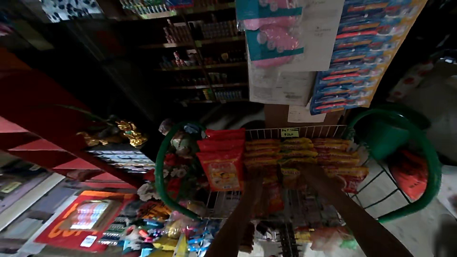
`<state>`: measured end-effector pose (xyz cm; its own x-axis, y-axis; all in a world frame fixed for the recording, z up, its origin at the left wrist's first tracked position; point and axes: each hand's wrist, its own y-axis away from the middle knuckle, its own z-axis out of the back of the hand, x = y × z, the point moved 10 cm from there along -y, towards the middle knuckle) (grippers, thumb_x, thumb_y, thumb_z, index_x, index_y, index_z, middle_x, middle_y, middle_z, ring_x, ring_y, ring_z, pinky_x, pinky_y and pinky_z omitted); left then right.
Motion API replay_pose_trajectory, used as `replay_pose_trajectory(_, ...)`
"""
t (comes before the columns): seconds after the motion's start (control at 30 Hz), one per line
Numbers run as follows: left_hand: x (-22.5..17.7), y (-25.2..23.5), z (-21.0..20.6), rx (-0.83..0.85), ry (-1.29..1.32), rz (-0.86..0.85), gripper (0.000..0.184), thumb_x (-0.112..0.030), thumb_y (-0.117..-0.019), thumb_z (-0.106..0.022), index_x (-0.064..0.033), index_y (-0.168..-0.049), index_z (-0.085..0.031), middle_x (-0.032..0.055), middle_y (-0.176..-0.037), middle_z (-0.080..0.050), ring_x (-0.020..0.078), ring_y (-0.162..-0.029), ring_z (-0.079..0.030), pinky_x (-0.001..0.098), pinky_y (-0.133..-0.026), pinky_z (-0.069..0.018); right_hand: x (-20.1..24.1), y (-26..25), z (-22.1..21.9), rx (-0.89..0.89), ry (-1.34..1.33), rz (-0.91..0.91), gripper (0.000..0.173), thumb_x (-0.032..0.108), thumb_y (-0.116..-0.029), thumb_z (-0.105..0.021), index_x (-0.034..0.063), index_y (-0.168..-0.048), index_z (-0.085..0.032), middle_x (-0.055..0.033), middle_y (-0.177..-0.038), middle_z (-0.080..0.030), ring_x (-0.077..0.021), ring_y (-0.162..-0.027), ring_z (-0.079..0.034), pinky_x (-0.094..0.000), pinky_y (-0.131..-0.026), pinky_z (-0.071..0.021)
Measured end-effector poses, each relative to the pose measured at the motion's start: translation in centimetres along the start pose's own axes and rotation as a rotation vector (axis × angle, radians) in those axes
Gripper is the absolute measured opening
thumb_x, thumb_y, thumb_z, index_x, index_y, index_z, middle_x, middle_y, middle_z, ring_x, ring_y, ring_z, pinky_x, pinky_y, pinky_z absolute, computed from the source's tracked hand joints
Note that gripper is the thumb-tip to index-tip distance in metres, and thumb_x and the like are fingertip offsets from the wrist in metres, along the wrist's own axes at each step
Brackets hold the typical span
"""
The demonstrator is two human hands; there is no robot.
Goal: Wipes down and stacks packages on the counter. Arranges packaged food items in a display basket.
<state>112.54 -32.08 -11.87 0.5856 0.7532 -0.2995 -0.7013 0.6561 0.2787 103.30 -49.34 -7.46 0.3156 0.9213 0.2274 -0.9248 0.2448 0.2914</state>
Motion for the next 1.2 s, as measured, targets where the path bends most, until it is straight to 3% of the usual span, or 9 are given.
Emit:
replay_pose_trajectory(0.23,1.3,-0.4,-1.5,0.147,-0.048,0.06,0.058,-0.009,-0.1008,-0.057,-0.0086,-0.156,-0.04,0.0231,-0.162,-0.032,0.0415,-0.152,-0.025,0.0583,-0.121,-0.0235,0.2,-0.5,-0.2,-0.124,0.094,0.044,0.051,0.005,-0.1031,-0.053,0.0094,-0.153,-0.045,-0.0228,-0.149,-0.051,-0.0434,-0.141,-0.044,-0.0626,-0.117,-0.0286)
replay_pose_trajectory(0.37,1.2,-1.6,-1.6,0.196,-0.068,0.035,0.068,-0.022,-0.0931,-0.071,-0.0037,-0.152,-0.044,0.0238,-0.16,-0.033,0.0415,-0.151,-0.027,0.058,-0.119,-0.0277,-1.1,-0.7,-1.0,-0.163,0.103,0.034,0.061,0.006,-0.097,-0.064,0.0102,-0.154,-0.044,-0.0234,-0.149,-0.051,-0.0445,-0.142,-0.042,-0.0624,-0.119,-0.0252)
replay_pose_trajectory(0.43,0.3,-1.5,-1.0,0.215,-0.042,-0.01,0.082,-0.026,-0.0884,-0.078,-0.0061,-0.157,-0.037,0.0216,-0.161,-0.034,0.0407,-0.15,-0.03,0.058,-0.118,-0.0306,-1.6,-0.6,-0.9,-0.173,0.095,0.023,0.061,0.005,-0.096,-0.065,0.0092,-0.153,-0.045,-0.024,-0.148,-0.052,-0.0446,-0.141,-0.043,-0.0612,-0.119,-0.0272)
replay_pose_trajectory(0.53,-1.7,-0.5,0.9,0.161,-0.03,-0.096,0.081,-0.028,-0.0847,-0.082,-0.0103,-0.154,-0.043,0.0154,-0.158,-0.042,0.0359,-0.147,-0.036,0.0571,-0.118,-0.0315,-1.8,-0.6,-0.9,-0.231,0.086,0.048,0.062,0.012,-0.0929,-0.071,0.007,-0.15,-0.048,-0.0251,-0.146,-0.053,-0.0447,-0.14,-0.045,-0.062,-0.118,-0.0279)
replay_pose_trajectory(0.6,-2.9,0.3,2.8,0.119,-0.057,-0.074,0.076,-0.025,-0.0869,-0.08,-0.0111,-0.153,-0.045,0.019,-0.153,-0.047,0.0399,-0.142,-0.043,0.0602,-0.112,-0.0366,-1.9,-0.6,-1.1,-0.235,0.096,0.048,0.064,0.011,-0.0918,-0.072,0.007,-0.151,-0.047,-0.0252,-0.146,-0.053,-0.0447,-0.14,-0.045,-0.0623,-0.118,-0.0272)
replay_pose_trajectory(0.77,-3.0,-1.6,4.5,0.027,-0.154,-0.063,0.062,-0.017,-0.0932,-0.072,-0.0151,-0.151,-0.05,0.0175,-0.151,-0.051,0.0409,-0.136,-0.05,0.06,-0.108,-0.0422,0.3,-0.2,-0.5,-0.217,0.131,0.155,0.047,0.005,-0.1003,-0.058,0.0043,-0.147,-0.052,-0.0272,-0.142,-0.056,-0.0462,-0.136,-0.05,-0.0661,-0.118,-0.0239)
replay_pose_trajectory(1.0,-3.3,-1.6,4.3,-0.285,-0.114,-0.057,0.057,-0.009,-0.0941,-0.066,-0.0201,-0.148,-0.053,0.0141,-0.152,-0.049,0.0379,-0.145,-0.04,0.0609,-0.115,-0.0307,-0.1,-1.1,-0.7,-0.225,0.122,0.145,0.05,0.007,-0.1019,-0.057,0.01,-0.151,-0.049,-0.0229,-0.148,-0.052,-0.0435,-0.141,-0.045,-0.0664,-0.12,-0.0208)
replay_pose_trajectory(1.1,-3.0,-1.5,3.6,-0.385,-0.103,-0.089,0.064,-0.014,-0.0925,-0.069,-0.0287,-0.152,-0.049,0.0108,-0.161,-0.041,0.0399,-0.148,-0.035,0.064,-0.114,-0.0294,-0.3,0.1,-0.9,-0.405,0.125,0.086,0.06,0.002,-0.0967,-0.061,0.0154,-0.154,-0.047,-0.0222,-0.158,-0.041,-0.0436,-0.148,-0.035,-0.0677,-0.118,-0.0228)
replay_pose_trajectory(1.2,-1.7,-2.3,2.4,-0.356,-0.113,-0.118,0.073,-0.027,-0.0914,-0.07,-0.0249,-0.158,-0.04,0.0162,-0.165,-0.031,0.0432,-0.152,-0.026,0.0654,-0.117,-0.0238,-1.8,0.1,-2.1,-0.516,0.143,0.105,0.065,0.02,-0.0958,-0.069,0.0184,-0.156,-0.045,-0.0207,-0.163,-0.034,-0.0407,-0.152,-0.029,-0.0631,-0.12,-0.0243)
